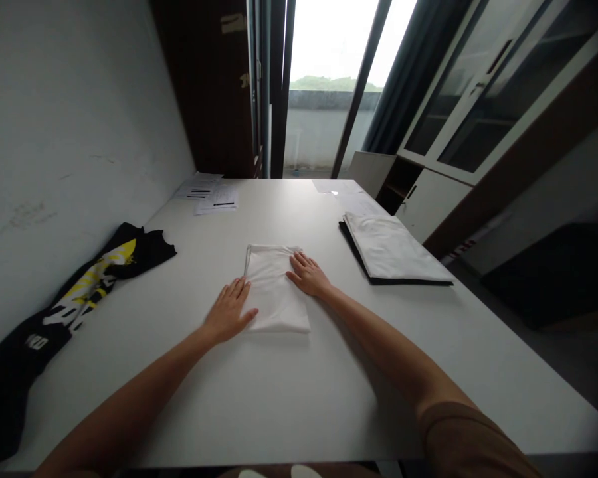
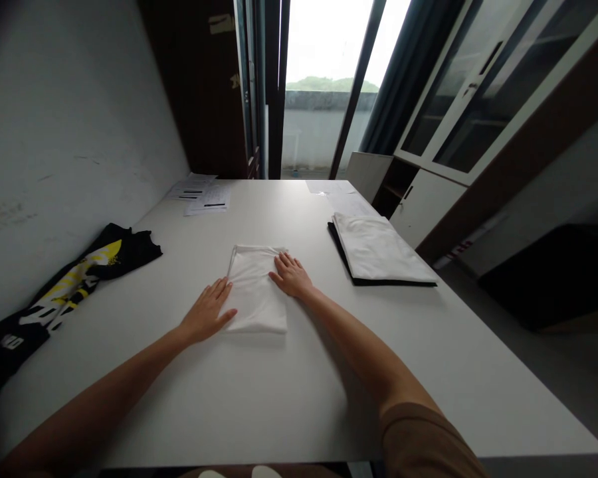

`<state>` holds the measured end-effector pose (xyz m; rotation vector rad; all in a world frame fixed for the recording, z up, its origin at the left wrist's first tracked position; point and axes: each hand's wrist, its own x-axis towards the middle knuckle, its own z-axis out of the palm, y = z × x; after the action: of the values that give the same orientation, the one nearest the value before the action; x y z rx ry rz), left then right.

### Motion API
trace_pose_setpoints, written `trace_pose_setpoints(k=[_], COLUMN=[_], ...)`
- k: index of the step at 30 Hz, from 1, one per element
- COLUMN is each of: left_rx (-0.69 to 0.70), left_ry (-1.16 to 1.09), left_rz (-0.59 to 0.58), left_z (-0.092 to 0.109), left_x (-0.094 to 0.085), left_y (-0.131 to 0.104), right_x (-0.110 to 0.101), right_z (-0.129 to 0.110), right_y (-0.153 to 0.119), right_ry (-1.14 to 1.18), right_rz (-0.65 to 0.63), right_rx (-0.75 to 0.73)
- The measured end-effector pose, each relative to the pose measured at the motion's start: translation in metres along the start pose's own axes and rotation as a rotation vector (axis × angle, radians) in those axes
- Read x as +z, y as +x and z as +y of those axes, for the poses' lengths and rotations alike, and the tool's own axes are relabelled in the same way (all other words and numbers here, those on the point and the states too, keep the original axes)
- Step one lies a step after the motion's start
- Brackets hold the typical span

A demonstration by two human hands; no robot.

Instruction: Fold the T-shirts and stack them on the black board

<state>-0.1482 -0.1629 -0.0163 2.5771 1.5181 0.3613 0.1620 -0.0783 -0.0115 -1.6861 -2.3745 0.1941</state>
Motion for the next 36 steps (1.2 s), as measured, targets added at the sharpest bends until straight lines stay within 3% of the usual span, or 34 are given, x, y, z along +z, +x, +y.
trace_pose_setpoints(k=[4,13,17,22,25,30,36], left_rx=[-0.045,-0.031,0.006,0.056,0.078,0.089,0.353], left_ry=[-0.035,-0.068,-0.057,-0.025,0.023,0.078,0.069], left_rz=[0.031,0.057,0.071,0.072,0.059,0.046,-0.003], left_z=[-0.008,-0.011,-0.010,-0.007,-0.006,-0.001,0.027], left_x=[0.000,0.000,0.002,0.005,0.004,-0.002,-0.006], left_y=[0.002,0.001,0.000,-0.002,-0.003,-0.005,-0.007], right_x=[0.000,0.001,-0.006,-0.012,-0.011,-0.007,-0.004], right_z=[0.006,0.005,-0.022,-0.074,-0.088,-0.077,-0.032], right_y=[-0.011,-0.027,-0.036,-0.062,-0.073,-0.066,-0.029], right_ry=[0.056,0.182,0.161,0.126,0.104,0.077,0.032], right_rz=[0.112,0.197,0.201,0.051,-0.039,-0.053,-0.009], right_rx=[-0.011,-0.129,-0.190,-0.324,-0.375,-0.346,-0.118])
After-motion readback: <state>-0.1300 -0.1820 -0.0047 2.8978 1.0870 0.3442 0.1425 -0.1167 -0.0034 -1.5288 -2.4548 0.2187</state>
